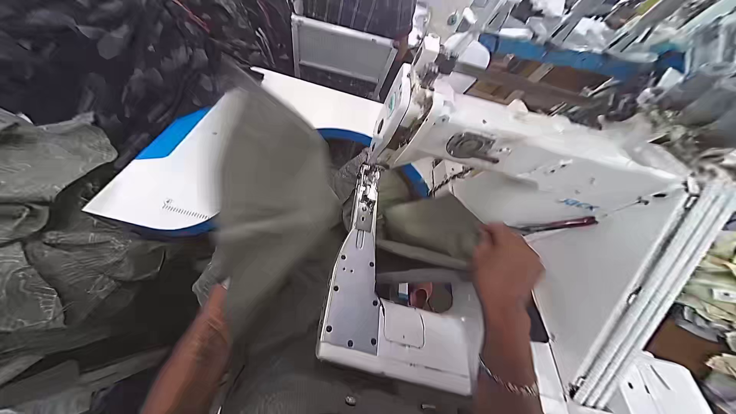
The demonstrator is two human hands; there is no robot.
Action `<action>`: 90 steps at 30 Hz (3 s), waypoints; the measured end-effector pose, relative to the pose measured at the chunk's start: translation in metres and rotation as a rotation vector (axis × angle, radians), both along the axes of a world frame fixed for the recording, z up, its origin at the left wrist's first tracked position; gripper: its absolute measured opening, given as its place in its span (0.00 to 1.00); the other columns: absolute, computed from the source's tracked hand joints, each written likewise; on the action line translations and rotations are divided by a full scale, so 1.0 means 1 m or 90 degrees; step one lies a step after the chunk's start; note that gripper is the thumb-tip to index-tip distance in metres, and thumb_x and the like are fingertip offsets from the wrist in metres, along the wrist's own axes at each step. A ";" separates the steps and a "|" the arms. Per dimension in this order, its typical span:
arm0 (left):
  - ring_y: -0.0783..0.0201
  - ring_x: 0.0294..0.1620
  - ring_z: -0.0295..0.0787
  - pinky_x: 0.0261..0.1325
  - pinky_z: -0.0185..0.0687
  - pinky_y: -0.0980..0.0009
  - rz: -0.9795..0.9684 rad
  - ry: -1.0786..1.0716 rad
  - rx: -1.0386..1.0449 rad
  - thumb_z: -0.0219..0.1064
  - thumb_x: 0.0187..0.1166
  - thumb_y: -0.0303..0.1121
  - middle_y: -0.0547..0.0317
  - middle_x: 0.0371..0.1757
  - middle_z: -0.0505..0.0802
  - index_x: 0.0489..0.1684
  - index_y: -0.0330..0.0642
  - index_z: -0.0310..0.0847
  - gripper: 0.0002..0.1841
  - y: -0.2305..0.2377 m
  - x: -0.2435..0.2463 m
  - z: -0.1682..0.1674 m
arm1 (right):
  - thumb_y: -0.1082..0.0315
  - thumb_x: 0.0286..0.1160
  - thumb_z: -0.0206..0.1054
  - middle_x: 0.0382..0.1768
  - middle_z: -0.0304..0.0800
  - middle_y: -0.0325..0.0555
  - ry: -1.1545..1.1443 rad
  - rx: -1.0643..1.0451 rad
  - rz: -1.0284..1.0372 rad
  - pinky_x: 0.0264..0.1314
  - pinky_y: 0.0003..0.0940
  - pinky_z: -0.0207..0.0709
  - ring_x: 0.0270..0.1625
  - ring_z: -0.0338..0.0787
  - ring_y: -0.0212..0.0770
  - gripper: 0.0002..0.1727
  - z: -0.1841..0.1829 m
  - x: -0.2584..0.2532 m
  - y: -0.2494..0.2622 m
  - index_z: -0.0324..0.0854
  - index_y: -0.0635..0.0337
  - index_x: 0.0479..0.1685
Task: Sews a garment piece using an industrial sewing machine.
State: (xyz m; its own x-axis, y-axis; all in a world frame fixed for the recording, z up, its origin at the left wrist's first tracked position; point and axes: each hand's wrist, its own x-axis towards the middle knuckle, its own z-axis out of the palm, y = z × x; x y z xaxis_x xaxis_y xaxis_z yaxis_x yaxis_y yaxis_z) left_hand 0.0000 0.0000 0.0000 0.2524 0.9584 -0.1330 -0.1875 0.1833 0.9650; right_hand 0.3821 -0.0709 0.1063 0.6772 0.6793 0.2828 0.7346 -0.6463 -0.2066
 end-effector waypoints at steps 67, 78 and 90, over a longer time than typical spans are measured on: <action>0.47 0.16 0.85 0.21 0.77 0.48 -0.447 0.519 0.484 0.71 0.69 0.31 0.47 0.14 0.84 0.18 0.34 0.84 0.12 0.034 0.035 0.061 | 0.73 0.70 0.67 0.26 0.87 0.56 -0.114 0.312 0.478 0.24 0.42 0.74 0.24 0.85 0.50 0.09 -0.066 -0.019 0.110 0.95 0.61 0.38; 0.36 0.42 0.93 0.47 0.84 0.42 -0.167 0.491 0.399 0.58 0.88 0.39 0.34 0.45 0.93 0.73 0.29 0.76 0.24 0.074 0.208 0.022 | 0.58 0.80 0.71 0.43 0.90 0.72 0.194 -0.117 0.132 0.56 0.71 0.74 0.51 0.89 0.71 0.24 -0.019 0.019 0.076 0.83 0.74 0.59; 0.31 0.86 0.65 0.78 0.69 0.39 -0.190 0.408 0.587 0.58 0.86 0.36 0.40 0.83 0.77 0.61 0.41 0.90 0.17 0.100 0.202 0.005 | 0.68 0.75 0.66 0.55 0.97 0.54 0.090 0.192 0.473 0.51 0.34 0.89 0.52 0.98 0.43 0.11 -0.065 -0.012 0.085 0.94 0.64 0.38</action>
